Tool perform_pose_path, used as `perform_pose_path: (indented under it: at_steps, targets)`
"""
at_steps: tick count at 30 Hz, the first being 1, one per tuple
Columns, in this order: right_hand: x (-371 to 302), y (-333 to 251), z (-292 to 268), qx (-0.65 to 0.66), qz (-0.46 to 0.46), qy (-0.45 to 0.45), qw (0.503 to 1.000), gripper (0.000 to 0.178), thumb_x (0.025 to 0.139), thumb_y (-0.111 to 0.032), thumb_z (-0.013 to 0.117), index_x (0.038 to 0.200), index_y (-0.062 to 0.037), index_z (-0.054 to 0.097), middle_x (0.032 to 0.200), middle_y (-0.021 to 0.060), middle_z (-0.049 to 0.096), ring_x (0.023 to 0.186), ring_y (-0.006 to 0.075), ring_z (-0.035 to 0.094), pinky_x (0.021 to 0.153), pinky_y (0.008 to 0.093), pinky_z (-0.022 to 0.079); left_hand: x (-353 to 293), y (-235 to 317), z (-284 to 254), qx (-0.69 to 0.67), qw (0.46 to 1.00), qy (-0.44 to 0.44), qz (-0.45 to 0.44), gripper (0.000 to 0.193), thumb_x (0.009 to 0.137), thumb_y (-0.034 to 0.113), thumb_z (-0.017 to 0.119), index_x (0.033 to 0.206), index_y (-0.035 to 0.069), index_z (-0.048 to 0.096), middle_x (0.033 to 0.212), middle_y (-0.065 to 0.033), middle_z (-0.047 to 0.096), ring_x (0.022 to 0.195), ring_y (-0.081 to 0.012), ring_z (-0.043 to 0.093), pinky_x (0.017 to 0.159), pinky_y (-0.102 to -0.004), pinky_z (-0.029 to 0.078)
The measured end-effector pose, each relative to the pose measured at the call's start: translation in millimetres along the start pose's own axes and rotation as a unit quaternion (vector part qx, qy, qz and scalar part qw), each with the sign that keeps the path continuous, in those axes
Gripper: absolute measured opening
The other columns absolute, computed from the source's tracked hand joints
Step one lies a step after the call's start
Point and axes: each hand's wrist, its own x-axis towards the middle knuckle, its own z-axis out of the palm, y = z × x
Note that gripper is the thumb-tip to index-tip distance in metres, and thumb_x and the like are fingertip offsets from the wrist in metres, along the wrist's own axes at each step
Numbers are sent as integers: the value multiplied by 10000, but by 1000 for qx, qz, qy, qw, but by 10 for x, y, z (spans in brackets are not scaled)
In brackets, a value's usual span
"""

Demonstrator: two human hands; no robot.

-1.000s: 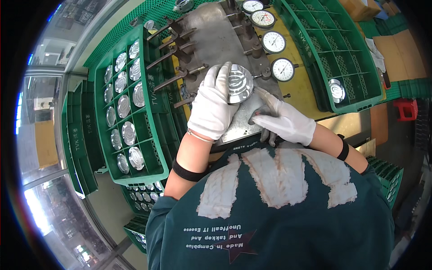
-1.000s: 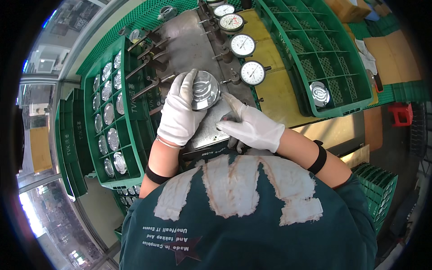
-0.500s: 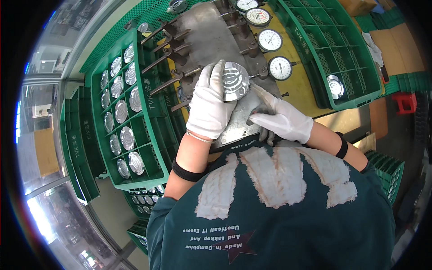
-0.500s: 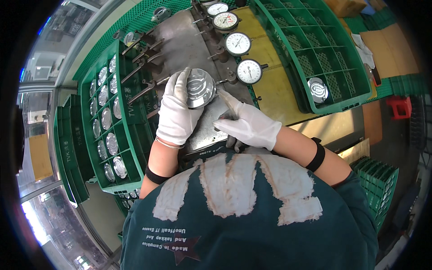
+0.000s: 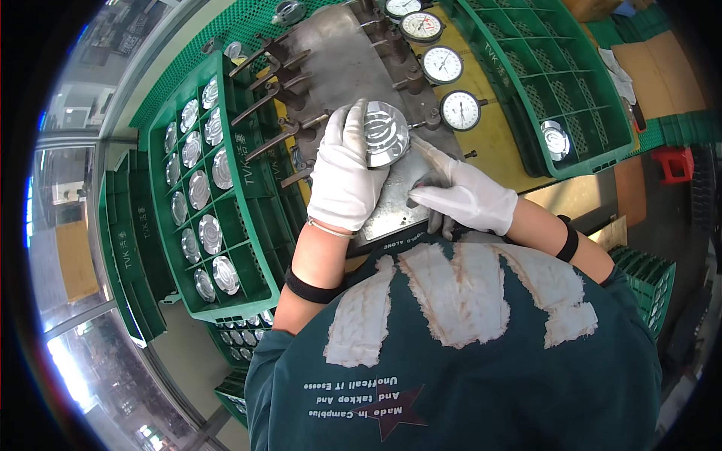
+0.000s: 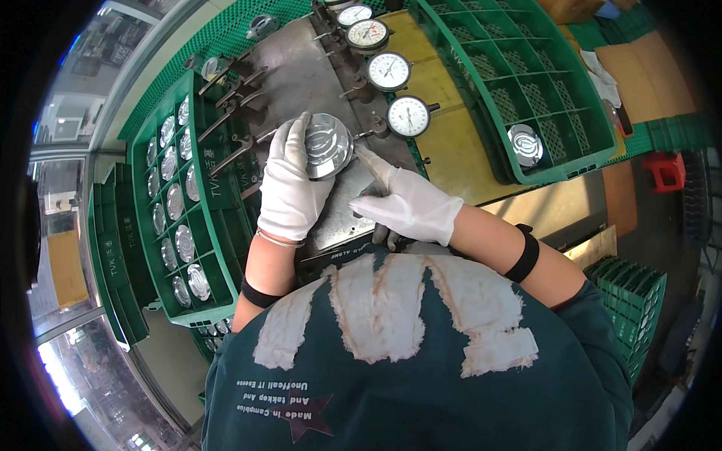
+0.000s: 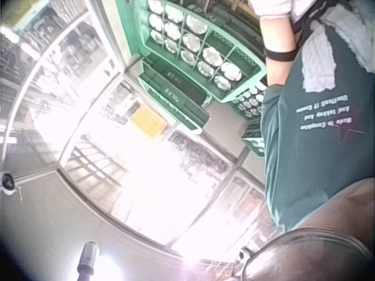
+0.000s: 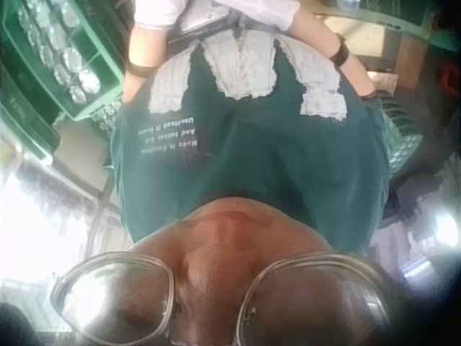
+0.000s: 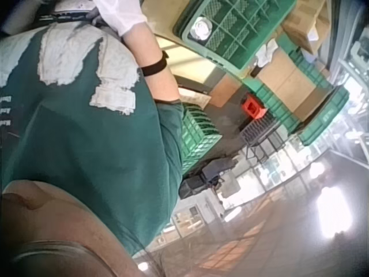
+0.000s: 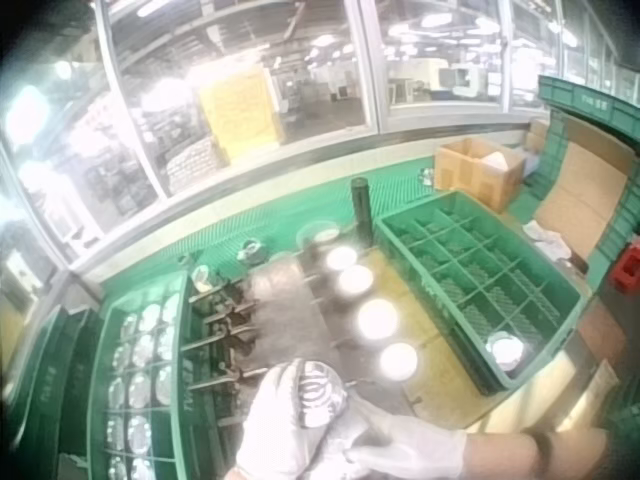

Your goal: Inspecting metal pistons using a dial gauge station and sorting them into plastic crates.

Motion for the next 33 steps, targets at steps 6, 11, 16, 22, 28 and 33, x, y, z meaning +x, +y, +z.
perform_pose_path:
  at_steps: [6, 11, 16, 22, 28, 33]
  targets:
    - [-4, 146, -74, -73, -162, 61, 982, 842, 930, -314, 635, 1552, -3, 160, 1246, 150, 593, 1003, 187, 629, 779, 303, 549, -90, 367, -328, -192, 981, 1, 25, 728, 652, 114, 796, 1316, 21, 513, 1238, -231, 564, 1074, -400, 610, 889, -423, 533]
    - [-260, 244, -259, 190, -163, 27, 968, 434, 1022, -300, 419, 1302, 16, 518, 1151, 185, 644, 950, 252, 668, 731, 338, 582, -131, 629, -876, -170, 975, -136, 51, 585, 739, 114, 726, 1284, 20, 535, 1211, -209, 589, 1050, -409, 611, 899, -441, 504]
    - [-705, 22, -847, 346, -266, 173, 883, 560, 1011, -377, 395, 1406, 20, 427, 1163, 181, 643, 932, 294, 679, 744, 396, 587, -500, 86, -1533, 137, 956, -134, -221, 588, 791, 30, 674, 1359, 7, 522, 1279, -220, 611, 1194, -371, 584, 1024, -403, 454]
    - [-822, 769, -2035, -87, -287, 577, 760, 604, 904, -116, 658, 1434, 21, 404, 1274, 134, 560, 1133, 220, 585, 958, 314, 487, -1761, -1173, -2233, 300, 810, -205, -461, 1042, 696, 66, 751, 1567, 170, 191, 1227, -252, 631, 1103, -426, 622, 947, -450, 503]
    - [-973, 1058, -2275, -412, -37, 652, 636, 797, 728, -420, 818, 1405, -131, 510, 1256, 286, 548, 1065, 388, 633, 912, 436, 524, -1659, -1351, -1980, 350, 773, -255, -464, 1123, 671, 163, 778, 1570, 109, 105, 1312, -234, 571, 1182, -426, 560, 1022, -431, 466]
    - [-898, 1160, -2364, -499, 106, 587, 629, 810, 718, -506, 792, 1393, -141, 531, 1207, 273, 606, 1046, 417, 645, 906, 452, 524, -1682, -1270, -1844, 461, 801, -206, -322, 1080, 699, 171, 752, 1569, 134, 112, 1363, -205, 526, 1283, -373, 471, 1116, -416, 367]
